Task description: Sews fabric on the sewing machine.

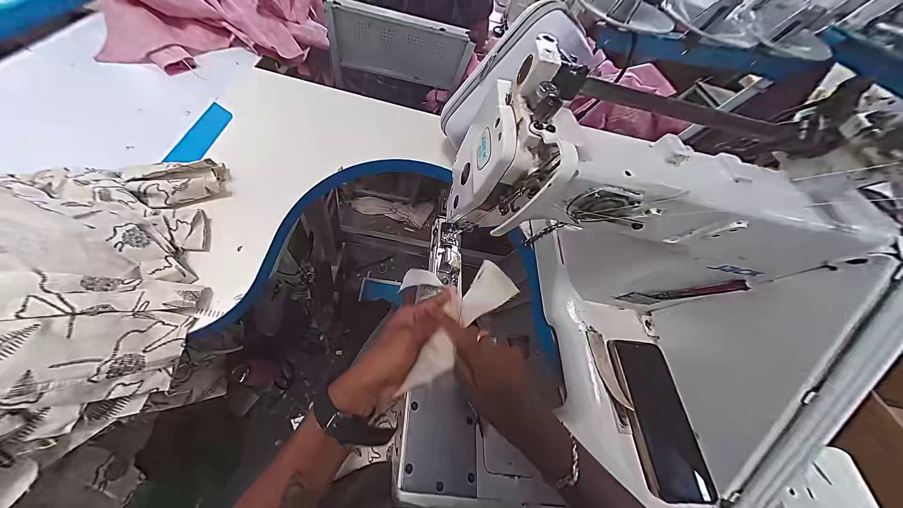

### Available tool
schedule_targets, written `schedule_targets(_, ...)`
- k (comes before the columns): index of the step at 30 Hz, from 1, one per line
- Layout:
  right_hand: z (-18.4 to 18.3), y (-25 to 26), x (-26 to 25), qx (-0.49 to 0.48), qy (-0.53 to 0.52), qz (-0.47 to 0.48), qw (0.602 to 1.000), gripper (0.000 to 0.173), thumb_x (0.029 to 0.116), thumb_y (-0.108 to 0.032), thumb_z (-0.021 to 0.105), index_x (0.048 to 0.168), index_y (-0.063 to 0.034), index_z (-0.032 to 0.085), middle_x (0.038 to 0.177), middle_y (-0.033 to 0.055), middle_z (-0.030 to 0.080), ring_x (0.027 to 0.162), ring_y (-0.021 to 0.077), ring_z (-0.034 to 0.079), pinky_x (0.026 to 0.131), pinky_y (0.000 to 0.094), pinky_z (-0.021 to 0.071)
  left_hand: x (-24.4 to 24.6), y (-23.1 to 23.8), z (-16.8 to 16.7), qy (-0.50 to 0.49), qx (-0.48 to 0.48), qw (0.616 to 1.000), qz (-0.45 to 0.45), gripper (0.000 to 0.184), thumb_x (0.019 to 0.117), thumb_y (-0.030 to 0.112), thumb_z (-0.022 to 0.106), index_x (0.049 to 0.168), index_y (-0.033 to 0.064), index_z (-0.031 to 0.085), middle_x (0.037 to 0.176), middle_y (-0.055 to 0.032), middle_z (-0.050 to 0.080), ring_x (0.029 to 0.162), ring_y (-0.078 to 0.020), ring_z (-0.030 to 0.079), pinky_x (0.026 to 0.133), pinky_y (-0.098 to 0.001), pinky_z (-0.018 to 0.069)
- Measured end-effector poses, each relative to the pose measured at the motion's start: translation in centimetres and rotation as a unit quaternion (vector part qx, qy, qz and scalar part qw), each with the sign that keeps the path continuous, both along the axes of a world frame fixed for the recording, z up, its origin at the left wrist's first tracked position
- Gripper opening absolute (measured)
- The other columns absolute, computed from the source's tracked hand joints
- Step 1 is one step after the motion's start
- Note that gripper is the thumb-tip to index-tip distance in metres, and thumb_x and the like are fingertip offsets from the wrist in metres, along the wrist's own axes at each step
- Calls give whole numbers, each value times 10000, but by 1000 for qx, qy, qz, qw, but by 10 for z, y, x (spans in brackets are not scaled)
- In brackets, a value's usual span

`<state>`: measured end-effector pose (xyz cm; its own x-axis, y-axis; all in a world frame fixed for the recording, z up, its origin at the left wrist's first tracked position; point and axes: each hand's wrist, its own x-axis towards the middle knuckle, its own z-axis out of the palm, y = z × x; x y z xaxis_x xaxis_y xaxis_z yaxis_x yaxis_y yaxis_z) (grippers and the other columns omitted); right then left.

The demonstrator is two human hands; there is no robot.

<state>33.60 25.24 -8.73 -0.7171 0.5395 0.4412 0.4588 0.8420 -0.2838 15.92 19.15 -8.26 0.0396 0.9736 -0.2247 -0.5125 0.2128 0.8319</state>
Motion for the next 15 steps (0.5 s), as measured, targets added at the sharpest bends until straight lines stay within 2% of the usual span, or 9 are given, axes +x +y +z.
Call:
schedule_targets(2,-13,0,13,103,36,72,991,236,904,-74,549,1025,-63,752,580,54,563,426,175,519,391,279,400,5,-4,-5,-12,20,998,-62,558,1014,52,327,1570,18,292,908,26,705,653,6,605,607,-157,508)
schedule_targets(4,-19,3,13,114,35,85,989,186,886,-70,520,847,-108,697,610,32,580,457,148,536,397,257,401,-7,9,-18,203,54,976,47,403,1020,65,446,1398,-33,550,870,9,736,656,-32,663,610,-209,563)
schedule_targets(5,-18,1,11,94,33,85,991,186,885,-85,515,831,-99,693,617,34,589,461,151,546,398,265,408,-8,22,-26,344,68,928,124,304,1001,111,542,1258,1,664,933,-13,712,743,-74,671,685,-265,579)
schedule_targets(7,-11,-1,8,28,11,25,999,227,888,-183,571,960,-25,717,628,46,623,467,182,586,400,319,445,6,49,-33,504,67,843,178,330,990,216,616,1243,6,645,1136,-170,671,964,-258,687,844,-428,574)
schedule_targets(9,8,24,19,-134,-78,-119,981,500,916,-282,691,1284,55,643,716,149,698,590,334,679,531,519,546,24,55,-27,567,20,810,147,508,1031,295,546,1447,3,524,1174,-249,672,1047,-393,677,910,-545,532)
schedule_targets(10,12,45,26,-214,-112,-181,954,456,960,-289,686,1274,39,646,795,217,703,726,416,693,667,606,532,28,52,-26,577,2,807,125,555,1052,320,507,1527,38,455,1133,-237,695,996,-392,692,875,-543,540)
schedule_targets(12,13,71,30,-255,-111,-216,936,310,1015,-225,622,1005,76,696,837,260,677,829,436,673,750,618,481,26,49,-26,570,-14,815,106,656,1041,389,535,1596,84,363,1144,-250,684,974,-402,682,857,-540,537)
schedule_targets(14,18,71,13,-216,-46,-172,960,279,994,-194,618,953,59,727,863,221,697,834,364,692,749,554,520,26,55,-26,556,-11,819,143,837,940,450,700,1592,64,344,1227,-274,618,985,-405,662,859,-552,540)
schedule_targets(15,19,67,1,-215,-1,-162,963,246,980,-201,625,989,5,759,890,157,729,844,269,704,769,473,542,27,56,-29,559,15,807,189,833,869,443,781,1506,16,455,1217,-264,612,947,-382,666,820,-533,554)
